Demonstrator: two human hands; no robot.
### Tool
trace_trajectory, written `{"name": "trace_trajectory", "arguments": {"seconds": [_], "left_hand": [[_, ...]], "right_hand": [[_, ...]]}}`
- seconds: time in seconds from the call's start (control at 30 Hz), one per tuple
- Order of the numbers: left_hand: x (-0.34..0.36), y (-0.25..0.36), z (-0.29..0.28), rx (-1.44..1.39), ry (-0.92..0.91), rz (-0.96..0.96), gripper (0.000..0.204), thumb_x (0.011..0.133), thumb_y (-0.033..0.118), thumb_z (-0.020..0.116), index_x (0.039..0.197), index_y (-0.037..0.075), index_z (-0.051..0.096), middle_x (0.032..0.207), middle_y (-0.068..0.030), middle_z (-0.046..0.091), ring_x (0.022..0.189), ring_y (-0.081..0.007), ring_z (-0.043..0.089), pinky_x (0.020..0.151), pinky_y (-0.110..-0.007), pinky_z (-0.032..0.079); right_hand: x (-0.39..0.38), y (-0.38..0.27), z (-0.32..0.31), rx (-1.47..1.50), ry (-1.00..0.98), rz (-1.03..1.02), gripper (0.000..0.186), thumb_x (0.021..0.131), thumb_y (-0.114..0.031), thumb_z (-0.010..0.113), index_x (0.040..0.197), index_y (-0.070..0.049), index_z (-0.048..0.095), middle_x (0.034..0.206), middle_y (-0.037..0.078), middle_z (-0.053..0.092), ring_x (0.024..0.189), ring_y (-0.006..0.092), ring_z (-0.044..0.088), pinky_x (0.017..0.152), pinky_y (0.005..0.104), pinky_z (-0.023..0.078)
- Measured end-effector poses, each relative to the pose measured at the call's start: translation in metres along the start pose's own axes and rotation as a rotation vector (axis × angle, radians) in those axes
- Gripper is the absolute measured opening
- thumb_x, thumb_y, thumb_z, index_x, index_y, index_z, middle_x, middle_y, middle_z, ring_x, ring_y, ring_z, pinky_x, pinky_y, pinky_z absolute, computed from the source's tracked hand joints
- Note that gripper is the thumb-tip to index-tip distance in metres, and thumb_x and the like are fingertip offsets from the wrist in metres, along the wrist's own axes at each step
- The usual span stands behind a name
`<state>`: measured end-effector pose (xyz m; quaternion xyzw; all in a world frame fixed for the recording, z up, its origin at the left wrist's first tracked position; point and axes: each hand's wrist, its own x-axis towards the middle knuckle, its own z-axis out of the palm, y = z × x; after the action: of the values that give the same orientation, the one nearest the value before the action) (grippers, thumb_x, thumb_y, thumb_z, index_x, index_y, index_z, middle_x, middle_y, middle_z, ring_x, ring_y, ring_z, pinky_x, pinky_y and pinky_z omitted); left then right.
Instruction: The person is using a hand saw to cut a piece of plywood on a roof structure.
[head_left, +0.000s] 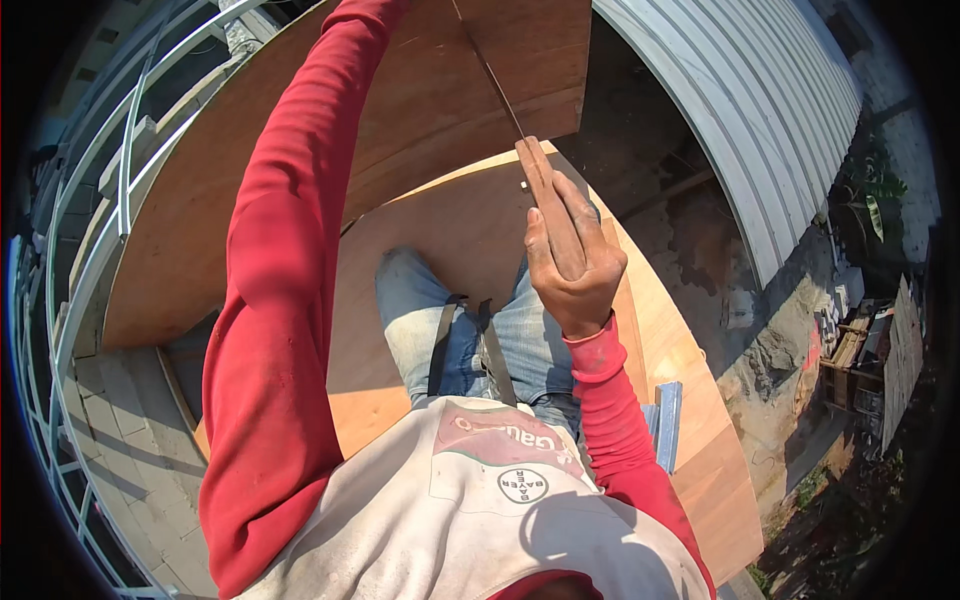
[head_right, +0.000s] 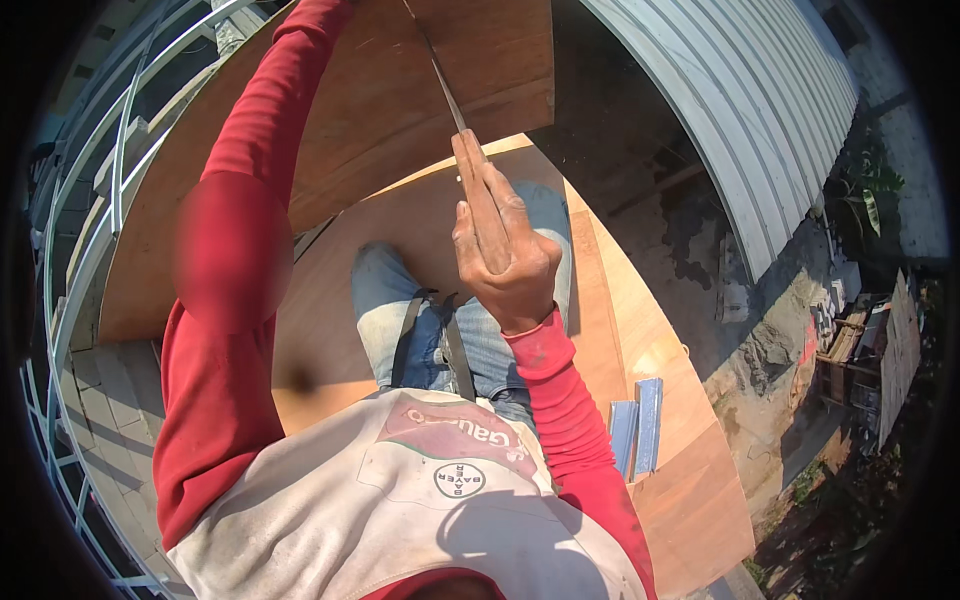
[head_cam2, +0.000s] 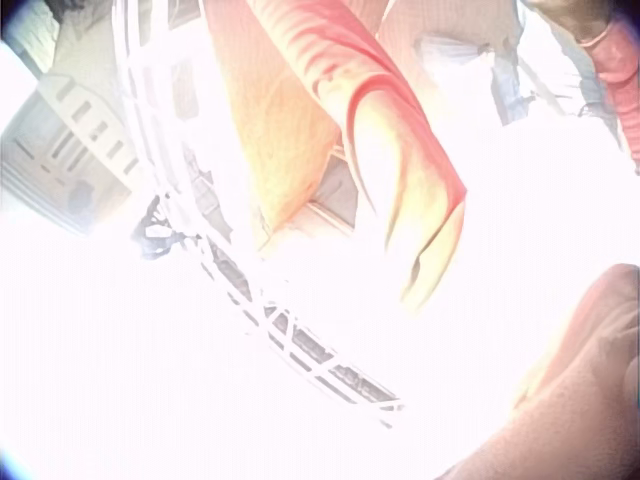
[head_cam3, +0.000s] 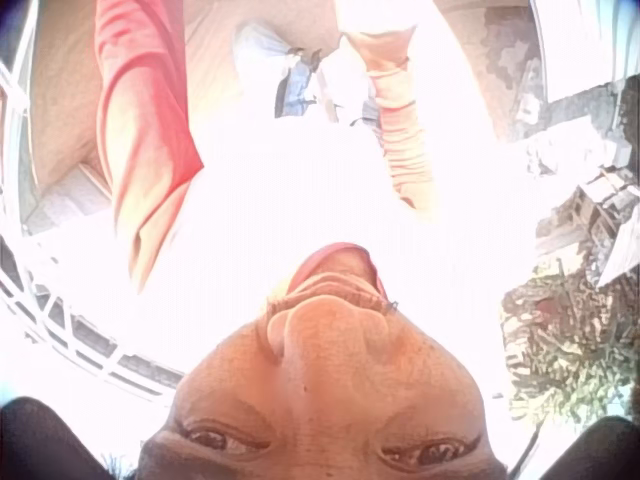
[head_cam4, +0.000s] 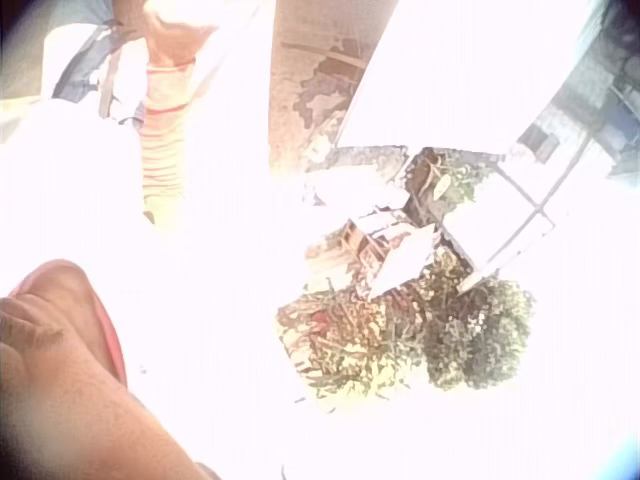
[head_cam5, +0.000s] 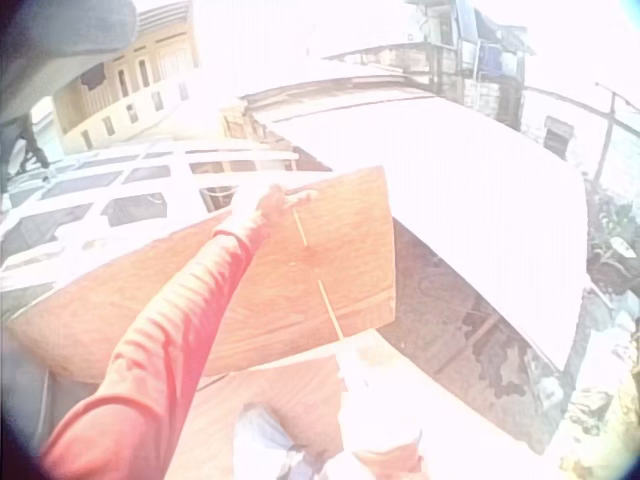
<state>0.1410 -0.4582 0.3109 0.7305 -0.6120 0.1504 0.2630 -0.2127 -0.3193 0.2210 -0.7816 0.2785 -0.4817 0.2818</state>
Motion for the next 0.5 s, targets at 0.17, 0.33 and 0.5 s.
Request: {"name": "trace_trajectory", "arguments": {"seconds": [0.17, 0.33, 0.5], "left_hand": [[-0.006, -0.01, -0.013, -0.01, 0.033, -0.019, 0.05, 0.089, 0.058, 0.068, 0.094, 0.009, 0.077, 0.087, -0.0144, 0.075, 0.084, -0.0336, 0.072, 0.079, -0.044, 0.056], [-0.001, -0.003, 0.019, -0.12, 0.024, 0.038, 0.05, 0.089, 0.058, 0.068, 0.095, 0.009, 0.077, 0.087, -0.0145, 0.075, 0.084, -0.0335, 0.072, 0.079, -0.044, 0.056], [-0.004, -0.025, 0.012, -0.144, 0.039, 0.019, 0.05, 0.09, 0.057, 0.068, 0.096, 0.009, 0.078, 0.087, -0.0146, 0.075, 0.084, -0.0333, 0.072, 0.079, -0.044, 0.056]], "right_hand": [[0.0, -0.014, -0.01, 0.017, -0.021, -0.051, 0.03, 0.091, -0.002, 0.062, 0.119, 0.003, 0.07, 0.125, 0.012, 0.072, 0.102, 0.0223, 0.075, 0.081, 0.0262, 0.059], [0.079, 0.031, 0.067, -0.231, 0.158, -0.264, 0.024, 0.09, -0.009, 0.071, 0.114, -0.003, 0.074, 0.112, 0.015, 0.073, 0.084, 0.0293, 0.076, 0.068, 0.0317, 0.061], [-0.032, -0.013, -0.033, -0.026, -0.046, -0.032, 0.036, 0.088, 0.002, 0.067, 0.123, 0.003, 0.069, 0.121, 0.016, 0.073, 0.103, 0.0246, 0.075, 0.079, 0.0279, 0.06]]}}
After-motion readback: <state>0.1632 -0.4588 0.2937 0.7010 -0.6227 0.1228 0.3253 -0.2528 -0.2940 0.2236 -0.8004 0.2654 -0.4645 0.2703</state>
